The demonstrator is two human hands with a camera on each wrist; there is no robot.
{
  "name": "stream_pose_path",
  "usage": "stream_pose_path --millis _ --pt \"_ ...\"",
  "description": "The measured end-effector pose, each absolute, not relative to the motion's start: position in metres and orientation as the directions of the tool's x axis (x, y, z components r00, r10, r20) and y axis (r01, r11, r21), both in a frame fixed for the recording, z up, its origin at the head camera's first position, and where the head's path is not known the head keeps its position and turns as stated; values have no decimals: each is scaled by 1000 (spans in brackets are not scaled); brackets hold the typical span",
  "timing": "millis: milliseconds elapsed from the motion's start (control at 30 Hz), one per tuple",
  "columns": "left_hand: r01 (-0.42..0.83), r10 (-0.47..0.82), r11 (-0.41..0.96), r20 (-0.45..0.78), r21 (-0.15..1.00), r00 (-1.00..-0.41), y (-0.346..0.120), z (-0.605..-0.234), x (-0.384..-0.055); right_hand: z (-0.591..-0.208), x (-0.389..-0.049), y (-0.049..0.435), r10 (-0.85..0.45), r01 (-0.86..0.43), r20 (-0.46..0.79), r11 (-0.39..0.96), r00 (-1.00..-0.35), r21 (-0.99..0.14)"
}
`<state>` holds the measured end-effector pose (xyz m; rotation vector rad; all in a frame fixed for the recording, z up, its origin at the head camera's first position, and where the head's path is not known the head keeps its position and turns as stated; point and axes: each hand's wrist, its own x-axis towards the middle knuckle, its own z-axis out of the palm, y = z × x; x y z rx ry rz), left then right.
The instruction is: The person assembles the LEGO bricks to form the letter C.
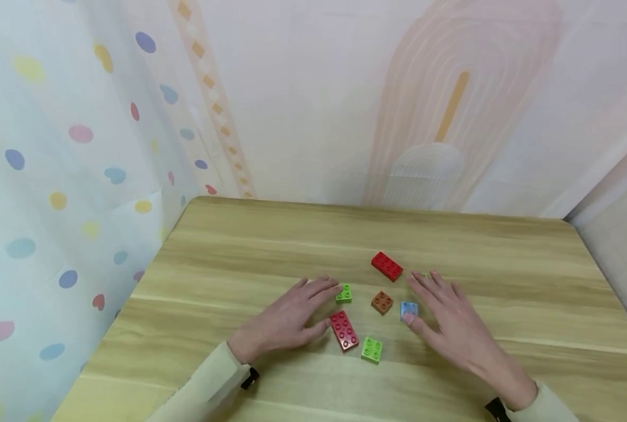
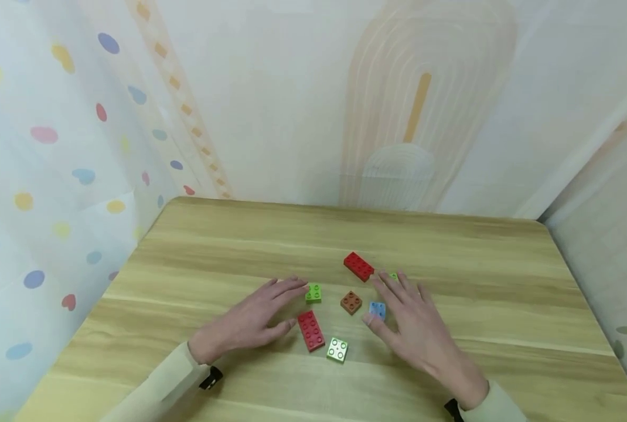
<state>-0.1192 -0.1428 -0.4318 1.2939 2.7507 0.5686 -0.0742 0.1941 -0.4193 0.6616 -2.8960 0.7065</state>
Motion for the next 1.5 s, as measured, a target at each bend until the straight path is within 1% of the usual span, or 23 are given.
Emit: stream_pose_path --millis 200,333,433,667,833,1067,1233,1400,1500 --pt "718 767 566 60 405 -639 -141 -433 -116 -421 -70 188 -408 -452 196 796 -892 -402" --pt "698 774 566 8 440 -633 -140 -431 -116 -420 -67 183 -415 -447 171 795 -894 -409" --pt "692 779 564 -14 450 -626 -139 -430 -116 -420 -66 179 -431 -453 152 788 -889 -416" --pt "696 791 555 -31 456 -610 -136 -431 -118 -422 -65 170 -481 -497 151 762 -864 -415" --pt "693 800 548 -51 467 -598 -132 -432 -120 -426 -65 165 -528 -538 152 731 -836 -420" --pt "707 815 541 -77 457 -574 -129 -436 -121 -431 -66 157 -578 -557 87 719 -811 -416" --pt "706 821 538 -99 461 -562 -127 -438 -122 -432 -69 150 -623 -585 41 708 -781 -396" --pt "703 826 535 -113 469 -553 -126 -439 -124 -432 -72 146 -653 -593 -17 698 -757 -402" --pt "710 829 531 -109 463 -548 -125 -438 -123 -433 -72 145 -671 -613 -18 688 -741 -389"
